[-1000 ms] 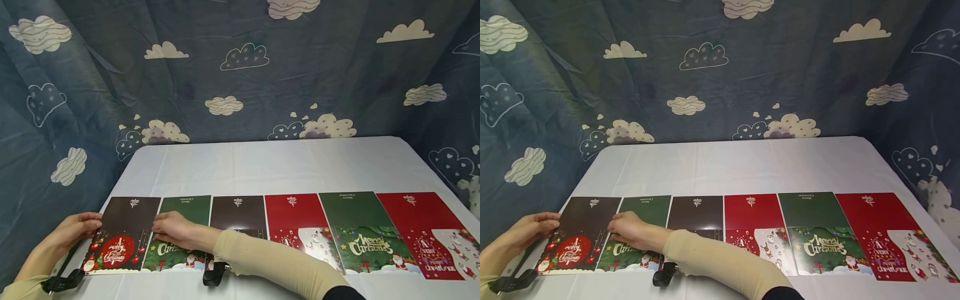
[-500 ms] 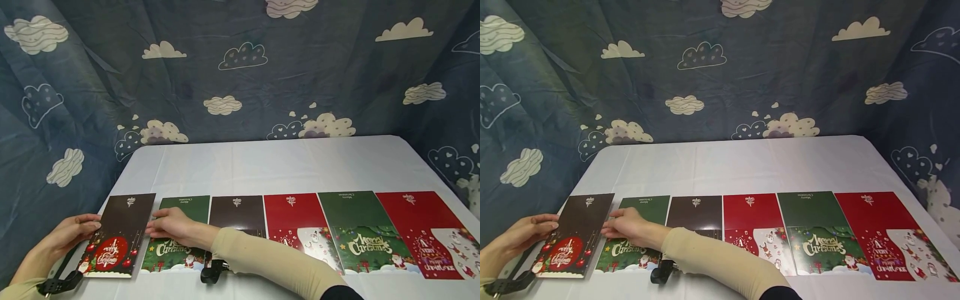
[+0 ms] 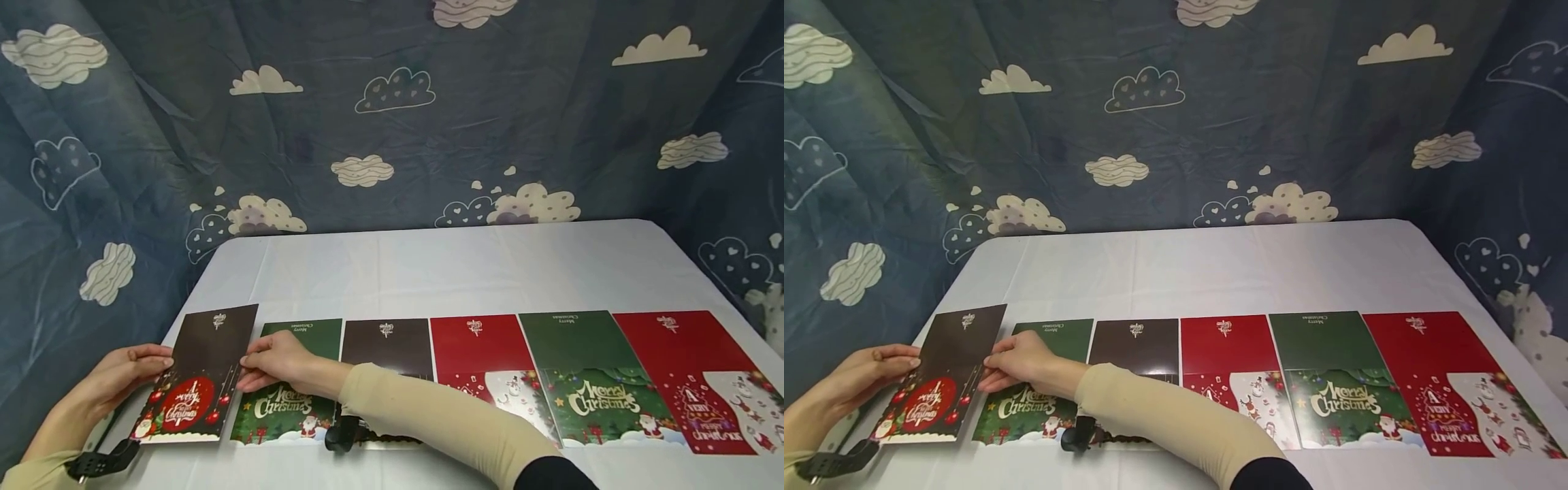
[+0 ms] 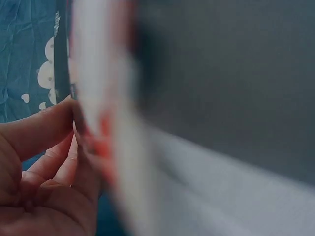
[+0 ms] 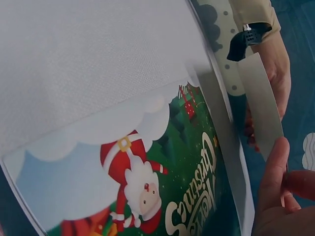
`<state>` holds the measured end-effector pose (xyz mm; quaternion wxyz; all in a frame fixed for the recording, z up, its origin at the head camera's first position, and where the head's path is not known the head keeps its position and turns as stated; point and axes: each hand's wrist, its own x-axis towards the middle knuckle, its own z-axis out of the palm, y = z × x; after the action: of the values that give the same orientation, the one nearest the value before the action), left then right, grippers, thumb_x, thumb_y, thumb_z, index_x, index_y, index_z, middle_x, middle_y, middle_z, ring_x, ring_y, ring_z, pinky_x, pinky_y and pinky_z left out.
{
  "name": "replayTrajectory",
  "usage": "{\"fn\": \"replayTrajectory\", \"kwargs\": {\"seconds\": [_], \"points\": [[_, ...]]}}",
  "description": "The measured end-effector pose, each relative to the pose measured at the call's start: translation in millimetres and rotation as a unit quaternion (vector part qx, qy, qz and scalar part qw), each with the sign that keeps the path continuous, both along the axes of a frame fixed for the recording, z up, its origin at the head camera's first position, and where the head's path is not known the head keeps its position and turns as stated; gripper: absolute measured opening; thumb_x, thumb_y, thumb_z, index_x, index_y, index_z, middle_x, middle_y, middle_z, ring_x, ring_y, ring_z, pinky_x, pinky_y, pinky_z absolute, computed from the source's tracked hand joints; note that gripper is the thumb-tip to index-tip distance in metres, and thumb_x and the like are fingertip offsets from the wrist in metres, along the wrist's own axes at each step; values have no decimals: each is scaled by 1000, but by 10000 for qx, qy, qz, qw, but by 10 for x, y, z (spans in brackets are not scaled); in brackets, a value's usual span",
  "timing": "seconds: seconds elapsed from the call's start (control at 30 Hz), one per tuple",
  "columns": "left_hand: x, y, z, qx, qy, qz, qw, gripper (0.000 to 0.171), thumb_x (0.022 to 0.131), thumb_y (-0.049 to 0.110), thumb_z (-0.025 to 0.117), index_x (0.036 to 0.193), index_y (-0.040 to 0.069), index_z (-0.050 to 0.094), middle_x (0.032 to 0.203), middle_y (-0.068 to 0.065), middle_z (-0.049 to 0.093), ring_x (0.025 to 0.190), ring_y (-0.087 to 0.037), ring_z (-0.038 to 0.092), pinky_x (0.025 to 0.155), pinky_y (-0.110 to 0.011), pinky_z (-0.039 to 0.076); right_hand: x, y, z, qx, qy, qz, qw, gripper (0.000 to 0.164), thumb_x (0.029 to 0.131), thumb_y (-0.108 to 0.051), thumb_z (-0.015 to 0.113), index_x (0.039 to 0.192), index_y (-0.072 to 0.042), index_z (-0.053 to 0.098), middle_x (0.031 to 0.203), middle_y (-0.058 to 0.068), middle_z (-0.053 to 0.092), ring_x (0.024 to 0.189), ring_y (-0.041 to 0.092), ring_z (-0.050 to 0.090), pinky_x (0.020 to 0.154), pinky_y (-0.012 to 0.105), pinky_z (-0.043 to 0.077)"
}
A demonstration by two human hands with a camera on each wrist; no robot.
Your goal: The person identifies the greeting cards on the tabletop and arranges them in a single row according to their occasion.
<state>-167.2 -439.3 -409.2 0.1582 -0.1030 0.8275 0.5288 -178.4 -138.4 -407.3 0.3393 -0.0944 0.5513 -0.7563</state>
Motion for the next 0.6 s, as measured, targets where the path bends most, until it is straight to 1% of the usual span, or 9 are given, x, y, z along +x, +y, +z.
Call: {"fn": "replayTrajectory", "kwargs": {"seconds": [0.07, 0.17, 0.23, 0.33, 0.4, 0.47, 0.6], "points": [[-6, -2, 9, 71, 74, 30, 9999, 7, 90, 13, 62, 95, 10, 66, 84, 8, 64, 76, -9, 59, 67, -25, 52, -23, 9, 30, 42, 54, -10, 10000, 7, 90, 4, 56, 90, 6, 62, 73, 17, 65, 81, 43, 64, 59, 33, 57], [-25, 0, 32, 187, 206, 16, 9996, 7, 91, 13, 61, 92, 16, 68, 84, 9, 64, 76, -8, 59, 67, -23, 51, -62, 21, 50, 54, 76, -66, 9999, 7, 89, 4, 56, 89, 6, 63, 72, 16, 64, 79, 41, 66, 61, 34, 57], [-47, 11, 52, 256, 322, 32, 9991, 10, 91, 13, 61, 91, 19, 68, 85, 10, 65, 77, -7, 59, 67, -23, 51, -97, 34, 52, 44, 72, -92, 9999, 8, 89, 5, 55, 88, 6, 63, 71, 15, 64, 73, 36, 67, 61, 34, 57], [-84, 39, 90, 274, 424, 36, 9987, 10, 91, 15, 62, 92, 24, 68, 87, 12, 65, 79, -5, 58, 68, -21, 51, -160, 56, 49, -11, -14, -172, 9999, 8, 89, 6, 55, 90, 7, 63, 68, 13, 62, 61, 25, 67, 61, 32, 57], [-111, 61, 115, 218, 427, 58, 9988, 10, 90, 18, 63, 96, 26, 66, 88, 12, 65, 80, -5, 59, 68, -22, 51, -208, 70, 51, -36, -92, -251, 9996, 9, 89, 6, 55, 93, 7, 63, 68, 12, 61, 56, 19, 65, 60, 31, 57], [-139, 83, 141, 133, 399, 34, 9991, 16, 89, 22, 65, 105, 24, 64, 90, 11, 65, 82, -6, 59, 69, -22, 51, -256, 83, 60, -37, -167, -354, 9992, 13, 88, 5, 55, 98, 6, 63, 69, 12, 62, 53, 15, 63, 60, 29, 57], [-190, 119, 183, -73, 333, -88, 9994, 43, 87, 26, 67, 126, 14, 53, 94, 7, 63, 86, -8, 60, 74, -20, 51, -351, 103, 62, -25, -167, -476, 9987, 21, 89, 4, 55, 109, 6, 61, 71, 14, 64, 51, 14, 62, 59, 28, 57]]}}
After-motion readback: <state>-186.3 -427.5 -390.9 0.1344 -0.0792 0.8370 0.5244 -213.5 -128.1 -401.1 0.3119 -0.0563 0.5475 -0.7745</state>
